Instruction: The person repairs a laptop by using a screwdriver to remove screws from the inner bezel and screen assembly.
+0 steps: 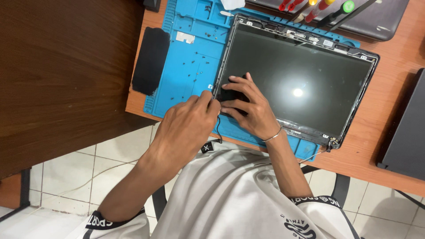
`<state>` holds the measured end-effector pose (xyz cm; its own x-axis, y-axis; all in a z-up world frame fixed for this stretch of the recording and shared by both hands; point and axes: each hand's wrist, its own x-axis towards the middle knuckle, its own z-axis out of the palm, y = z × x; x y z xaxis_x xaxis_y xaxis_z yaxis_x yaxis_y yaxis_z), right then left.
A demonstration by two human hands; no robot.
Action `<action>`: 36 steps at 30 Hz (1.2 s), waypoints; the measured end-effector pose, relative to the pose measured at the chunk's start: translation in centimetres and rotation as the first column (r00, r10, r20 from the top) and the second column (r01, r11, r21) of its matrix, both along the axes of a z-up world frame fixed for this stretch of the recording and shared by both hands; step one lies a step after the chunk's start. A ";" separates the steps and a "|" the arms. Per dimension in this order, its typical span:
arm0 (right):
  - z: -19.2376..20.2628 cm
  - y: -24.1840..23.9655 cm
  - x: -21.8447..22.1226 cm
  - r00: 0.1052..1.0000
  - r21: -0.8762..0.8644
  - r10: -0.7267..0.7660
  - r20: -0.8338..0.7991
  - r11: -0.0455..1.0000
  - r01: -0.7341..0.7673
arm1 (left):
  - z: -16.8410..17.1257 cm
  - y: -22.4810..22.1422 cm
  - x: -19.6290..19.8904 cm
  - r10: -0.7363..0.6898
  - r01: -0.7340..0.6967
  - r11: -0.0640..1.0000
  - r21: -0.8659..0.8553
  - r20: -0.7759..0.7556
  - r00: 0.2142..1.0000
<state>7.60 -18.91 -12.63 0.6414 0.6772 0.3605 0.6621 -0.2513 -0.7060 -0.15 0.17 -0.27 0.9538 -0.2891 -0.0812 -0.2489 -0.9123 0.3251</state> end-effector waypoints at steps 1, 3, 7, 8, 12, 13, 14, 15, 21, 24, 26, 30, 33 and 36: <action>0.0 0.0 0.0 1.000 -0.008 -0.002 -0.009 1.000 0.002 | -0.1 0.0 0.0 0.005 -0.005 1.000 -0.009 0.008 1.000; 0.1 0.1 0.0 1.000 -0.023 -0.004 -0.028 1.000 0.003 | -0.3 0.1 -0.1 -0.004 0.006 0.997 0.081 -0.022 1.000; 0.2 0.0 0.0 1.000 -0.057 -0.009 -0.013 0.998 0.008 | -1.0 0.1 0.2 0.007 0.000 0.992 0.127 -0.054 0.998; 0.2 0.0 0.0 1.000 -0.063 -0.007 -0.011 0.998 0.006 | -1.2 0.1 0.2 0.009 -0.002 0.991 0.131 -0.051 0.999; 0.1 0.0 0.1 1.000 -0.064 -0.002 -0.004 0.998 0.002 | -1.8 0.0 0.2 0.019 -0.015 0.993 0.120 -0.031 0.999; 0.1 -0.1 0.1 1.000 -0.067 -0.003 -0.004 0.998 0.002 | -2.0 0.0 0.1 0.023 -0.020 0.994 0.111 -0.024 0.999; 0.1 -0.1 0.1 1.000 -0.068 -0.002 -0.004 0.998 0.002 | -2.1 0.0 0.1 0.021 -0.019 0.992 0.121 -0.016 1.000; 0.1 -0.1 0.1 1.000 -0.070 -0.002 -0.004 0.998 0.001 | -2.2 0.0 0.1 0.019 -0.018 0.991 0.131 -0.008 1.000; 0.0 -0.1 0.1 1.000 -0.070 0.003 -0.005 0.998 -0.003 | -2.5 -0.4 0.2 0.041 -0.029 0.982 0.189 -0.059 0.997; 0.1 -0.1 0.1 1.000 -0.076 0.005 -0.007 0.997 -0.005 | -2.5 -0.4 0.4 0.025 -0.019 0.986 0.166 -0.036 0.999; 0.1 -0.1 0.1 1.000 -0.076 0.006 -0.007 0.997 -0.007 | -2.5 -0.4 0.5 0.021 -0.020 0.993 0.114 -0.013 1.000; 0.1 -0.1 0.0 1.000 -0.079 0.006 -0.010 0.997 -0.006 | -2.3 -0.9 0.3 0.074 -0.062 0.991 0.121 -0.095 0.993; 0.0 -0.1 0.1 1.000 -0.080 0.019 -0.006 0.997 -0.019 | -2.4 -1.4 0.3 0.034 -0.024 0.992 0.127 -0.078 0.996; 0.0 -0.1 0.2 1.000 -0.088 0.015 -0.012 0.996 -0.016 | -2.5 -1.7 0.3 0.048 -0.035 0.986 0.166 -0.074 0.996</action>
